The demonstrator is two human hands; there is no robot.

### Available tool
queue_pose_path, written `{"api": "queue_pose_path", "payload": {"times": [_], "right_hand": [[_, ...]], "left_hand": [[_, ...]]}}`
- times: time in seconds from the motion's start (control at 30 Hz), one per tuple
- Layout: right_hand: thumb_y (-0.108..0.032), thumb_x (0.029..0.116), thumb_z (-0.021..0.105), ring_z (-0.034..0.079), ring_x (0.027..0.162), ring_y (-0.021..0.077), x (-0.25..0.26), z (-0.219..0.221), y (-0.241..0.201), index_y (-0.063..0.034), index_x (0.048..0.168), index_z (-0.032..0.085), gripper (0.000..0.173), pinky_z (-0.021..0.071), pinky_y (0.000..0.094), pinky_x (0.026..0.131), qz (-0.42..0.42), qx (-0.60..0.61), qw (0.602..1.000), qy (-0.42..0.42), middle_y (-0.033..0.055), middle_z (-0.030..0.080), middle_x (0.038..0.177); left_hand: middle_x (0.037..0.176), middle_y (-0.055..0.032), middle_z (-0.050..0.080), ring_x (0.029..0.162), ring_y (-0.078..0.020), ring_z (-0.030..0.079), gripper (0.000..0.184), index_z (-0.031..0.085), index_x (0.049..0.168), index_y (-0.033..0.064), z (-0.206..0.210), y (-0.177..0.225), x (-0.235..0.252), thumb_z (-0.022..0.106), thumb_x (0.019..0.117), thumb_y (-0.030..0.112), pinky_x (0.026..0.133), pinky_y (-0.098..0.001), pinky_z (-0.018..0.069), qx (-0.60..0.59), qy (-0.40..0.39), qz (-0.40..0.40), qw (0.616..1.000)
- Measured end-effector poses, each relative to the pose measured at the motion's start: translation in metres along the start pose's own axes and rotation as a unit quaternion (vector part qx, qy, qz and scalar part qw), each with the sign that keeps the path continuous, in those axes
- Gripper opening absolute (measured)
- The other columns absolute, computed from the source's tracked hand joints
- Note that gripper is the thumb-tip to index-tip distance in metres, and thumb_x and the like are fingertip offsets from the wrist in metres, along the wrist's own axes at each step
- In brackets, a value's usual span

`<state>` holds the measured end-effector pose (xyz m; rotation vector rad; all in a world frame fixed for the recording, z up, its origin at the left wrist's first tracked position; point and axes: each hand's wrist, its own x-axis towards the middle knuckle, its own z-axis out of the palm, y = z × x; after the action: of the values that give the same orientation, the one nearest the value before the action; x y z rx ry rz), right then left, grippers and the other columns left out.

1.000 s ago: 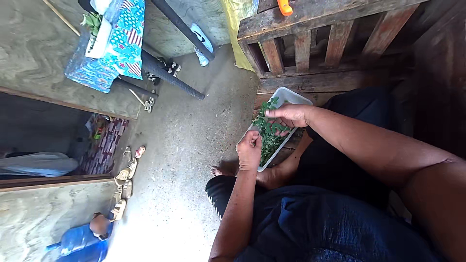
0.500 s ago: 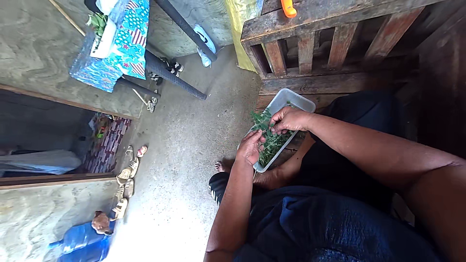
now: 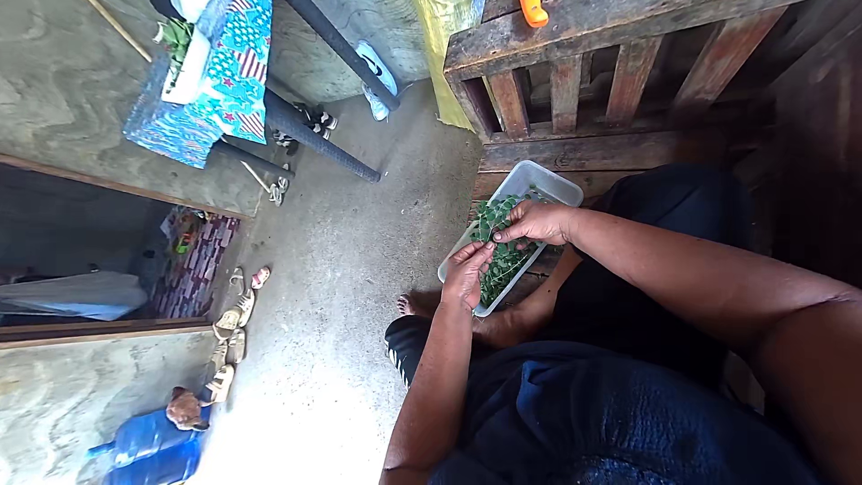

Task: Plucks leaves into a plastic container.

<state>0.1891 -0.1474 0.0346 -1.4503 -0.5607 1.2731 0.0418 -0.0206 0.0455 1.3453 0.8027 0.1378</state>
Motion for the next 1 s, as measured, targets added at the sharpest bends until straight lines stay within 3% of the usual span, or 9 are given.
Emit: {"api": "queue_pose_path", "payload": {"times": [0.1,0.2,0.3,0.47,0.57,0.67,0.73,0.83,1.0], "right_hand": [[-0.008,0.0983,0.067,0.06,0.074,0.0063,0.001,-0.0014,0.0015,-0.0009,0.097,0.068,0.007,0.0497,0.0231,0.07,-0.031,-0.029,0.999,0.016,0.0031,0.066,0.085],[-0.008,0.0974,0.068,0.058,0.069,0.0064,0.0005,-0.0041,-0.0003,-0.0029,0.084,0.061,0.017,0.048,0.023,0.067,-0.046,-0.051,0.997,0.039,0.0025,0.063,0.077],[-0.01,0.0987,0.067,0.059,0.068,0.0057,-0.0013,-0.0044,-0.0024,-0.0033,0.086,0.062,0.015,0.0473,0.0216,0.064,-0.045,-0.057,0.997,0.031,0.0021,0.066,0.079],[-0.004,0.0988,0.064,0.059,0.071,0.0053,-0.0003,-0.0051,-0.0014,-0.001,0.091,0.068,0.009,0.0476,0.0216,0.068,-0.058,-0.073,0.996,0.007,0.0022,0.067,0.083],[-0.009,0.1,0.065,0.06,0.071,0.0058,-0.0004,-0.0058,-0.0025,-0.0025,0.086,0.064,0.016,0.0481,0.0227,0.068,-0.049,-0.078,0.996,0.01,0.0029,0.066,0.082],[-0.012,0.1012,0.063,0.057,0.071,0.005,-0.0016,-0.006,-0.0031,-0.0037,0.089,0.065,0.014,0.0458,0.022,0.066,-0.046,-0.067,0.997,0.004,0.001,0.065,0.081],[-0.009,0.0984,0.067,0.057,0.074,0.0056,-0.0012,-0.0059,-0.0025,-0.002,0.095,0.068,0.008,0.0461,0.0232,0.069,-0.054,-0.069,0.996,-0.007,0.002,0.066,0.086],[0.0,0.0907,0.074,0.06,0.077,0.0071,-0.0009,-0.0048,-0.0016,-0.0005,0.093,0.067,0.007,0.0509,0.025,0.074,-0.076,-0.085,0.993,-0.012,0.0037,0.065,0.086],[0.003,0.0899,0.073,0.061,0.073,0.0079,-0.0015,-0.003,-0.0021,0.0003,0.089,0.067,0.006,0.0512,0.0248,0.07,-0.084,-0.111,0.99,-0.013,0.0042,0.065,0.081]], "left_hand": [[0.082,-0.0003,0.068,0.074,-0.0078,0.062,0.011,0.068,0.088,0.006,0.0019,-0.0014,-0.0007,0.065,0.0975,0.002,0.074,-0.0239,0.0535,0.001,-0.002,-0.005,1.0],[0.082,-0.0005,0.068,0.075,-0.0076,0.062,0.01,0.07,0.088,0.0054,0.0018,-0.0027,-0.0014,0.067,0.0955,0.0,0.076,-0.024,0.0534,0.007,-0.009,0.003,1.0],[0.081,0.0004,0.068,0.073,-0.0063,0.062,0.011,0.07,0.087,0.0055,0.0022,-0.0033,-0.0018,0.067,0.0954,-0.001,0.073,-0.0224,0.0532,0.007,-0.005,0.014,1.0],[0.078,0.0025,0.065,0.07,-0.0053,0.059,0.011,0.068,0.087,0.0078,0.0004,-0.0047,-0.0003,0.066,0.0972,0.003,0.072,-0.0221,0.0516,0.015,-0.007,0.039,0.999],[0.078,0.0028,0.064,0.071,-0.0051,0.058,0.012,0.067,0.084,0.008,0.0005,-0.0037,-0.0009,0.068,0.0955,0.003,0.073,-0.0215,0.0509,0.039,-0.01,0.038,0.998],[0.076,0.0031,0.063,0.07,-0.0049,0.057,0.012,0.067,0.084,0.0076,0.0013,-0.0048,-0.0012,0.069,0.0953,0.004,0.073,-0.0216,0.0506,0.055,-0.006,0.044,0.998],[0.076,0.0035,0.063,0.069,-0.0041,0.056,0.012,0.068,0.083,0.0075,0.0007,-0.0063,-0.001,0.07,0.0948,0.005,0.071,-0.0206,0.0493,0.074,-0.009,0.056,0.996],[0.076,0.0039,0.062,0.069,-0.0029,0.055,0.012,0.067,0.084,0.0072,0.0021,-0.0062,-0.0019,0.072,0.0944,0.008,0.069,-0.0203,0.0477,0.123,-0.007,0.071,0.99],[0.079,0.0015,0.063,0.07,-0.003,0.054,0.008,0.068,0.093,0.0036,0.0015,-0.0043,-0.0043,0.071,0.0959,0.011,0.069,-0.022,0.0472,0.211,-0.013,0.092,0.973]]}}
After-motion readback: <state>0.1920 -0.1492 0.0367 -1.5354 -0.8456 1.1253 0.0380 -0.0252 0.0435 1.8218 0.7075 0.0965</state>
